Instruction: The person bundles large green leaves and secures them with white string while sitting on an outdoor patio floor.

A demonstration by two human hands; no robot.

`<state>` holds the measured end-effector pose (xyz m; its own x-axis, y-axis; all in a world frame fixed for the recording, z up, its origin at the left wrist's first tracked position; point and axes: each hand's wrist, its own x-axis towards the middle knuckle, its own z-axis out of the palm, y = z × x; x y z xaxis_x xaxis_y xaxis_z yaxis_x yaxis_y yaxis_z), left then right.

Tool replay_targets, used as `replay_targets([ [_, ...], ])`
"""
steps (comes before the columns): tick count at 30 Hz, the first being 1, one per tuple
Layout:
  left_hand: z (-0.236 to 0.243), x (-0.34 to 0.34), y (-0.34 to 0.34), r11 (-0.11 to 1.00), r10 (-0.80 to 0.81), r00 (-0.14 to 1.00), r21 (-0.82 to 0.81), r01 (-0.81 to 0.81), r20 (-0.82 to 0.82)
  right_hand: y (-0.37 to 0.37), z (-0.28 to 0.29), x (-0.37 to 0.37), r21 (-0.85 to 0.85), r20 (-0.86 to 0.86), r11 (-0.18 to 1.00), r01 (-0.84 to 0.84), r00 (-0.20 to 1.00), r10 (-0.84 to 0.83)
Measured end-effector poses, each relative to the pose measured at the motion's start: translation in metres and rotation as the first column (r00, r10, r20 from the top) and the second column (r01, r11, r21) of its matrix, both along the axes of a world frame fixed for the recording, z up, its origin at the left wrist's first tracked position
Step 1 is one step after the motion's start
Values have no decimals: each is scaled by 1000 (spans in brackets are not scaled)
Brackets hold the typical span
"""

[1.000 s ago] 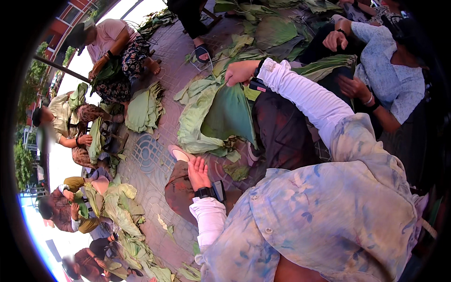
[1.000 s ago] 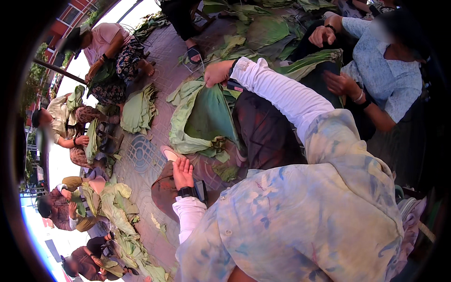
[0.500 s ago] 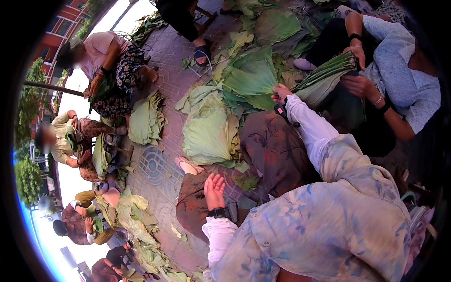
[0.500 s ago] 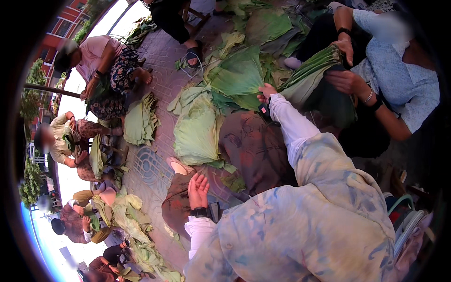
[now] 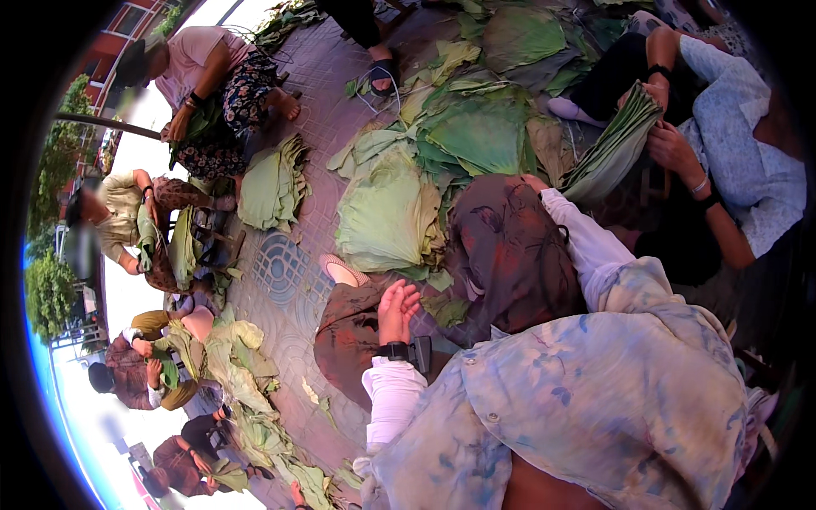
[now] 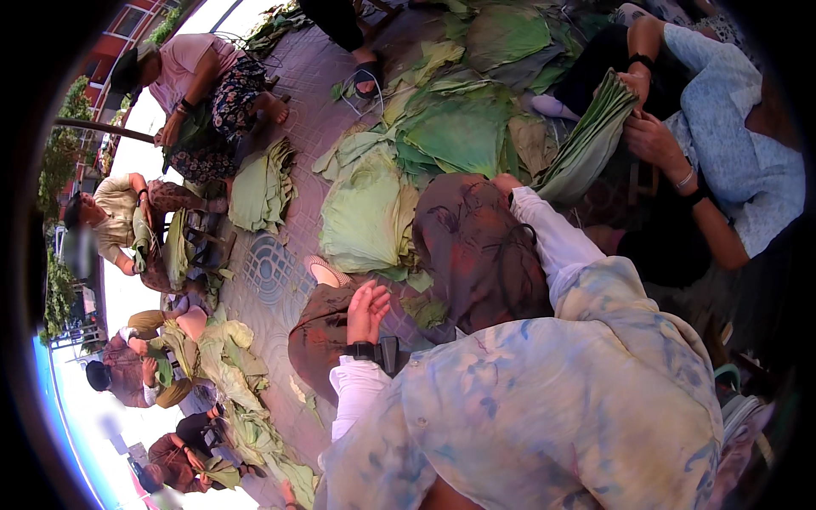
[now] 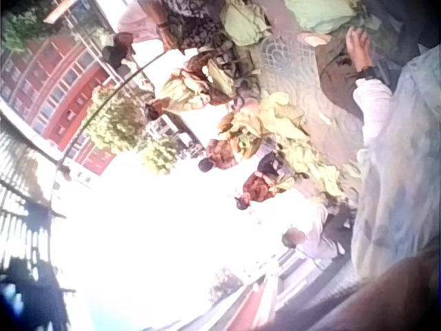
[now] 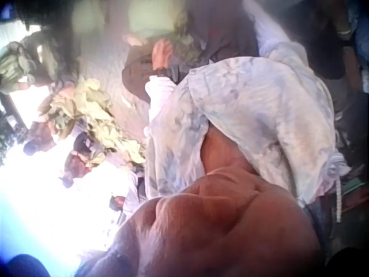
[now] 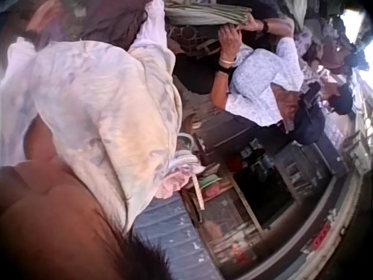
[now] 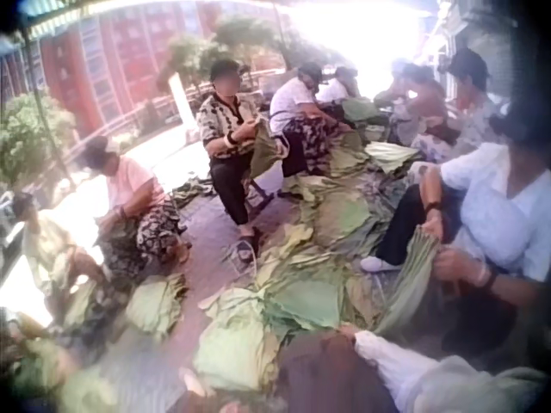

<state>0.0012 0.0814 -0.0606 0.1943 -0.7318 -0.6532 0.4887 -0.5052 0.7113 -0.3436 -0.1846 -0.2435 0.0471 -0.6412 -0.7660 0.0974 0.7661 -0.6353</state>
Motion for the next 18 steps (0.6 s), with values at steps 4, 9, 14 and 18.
replay_targets([
  [4, -3, 7, 5, 999, 15, 1000, -29, -15, -3, 43, 2, -13, -9, -65, 998, -65, 996, 65],
  [9, 2, 13, 14, 994, 53, 999, -93, -53, -2, 107, 14, -35, -37, -230, 968, -250, 944, 235],
  [14, 1, 19, 23, 980, 80, 996, -182, -84, -31, 141, 41, -84, -98, -647, 739, -666, 607, 461],
  [18, 14, 20, 33, 961, 116, 992, -245, -126, -57, 149, 69, -120, -40, -862, 460, -887, 263, 433],
])
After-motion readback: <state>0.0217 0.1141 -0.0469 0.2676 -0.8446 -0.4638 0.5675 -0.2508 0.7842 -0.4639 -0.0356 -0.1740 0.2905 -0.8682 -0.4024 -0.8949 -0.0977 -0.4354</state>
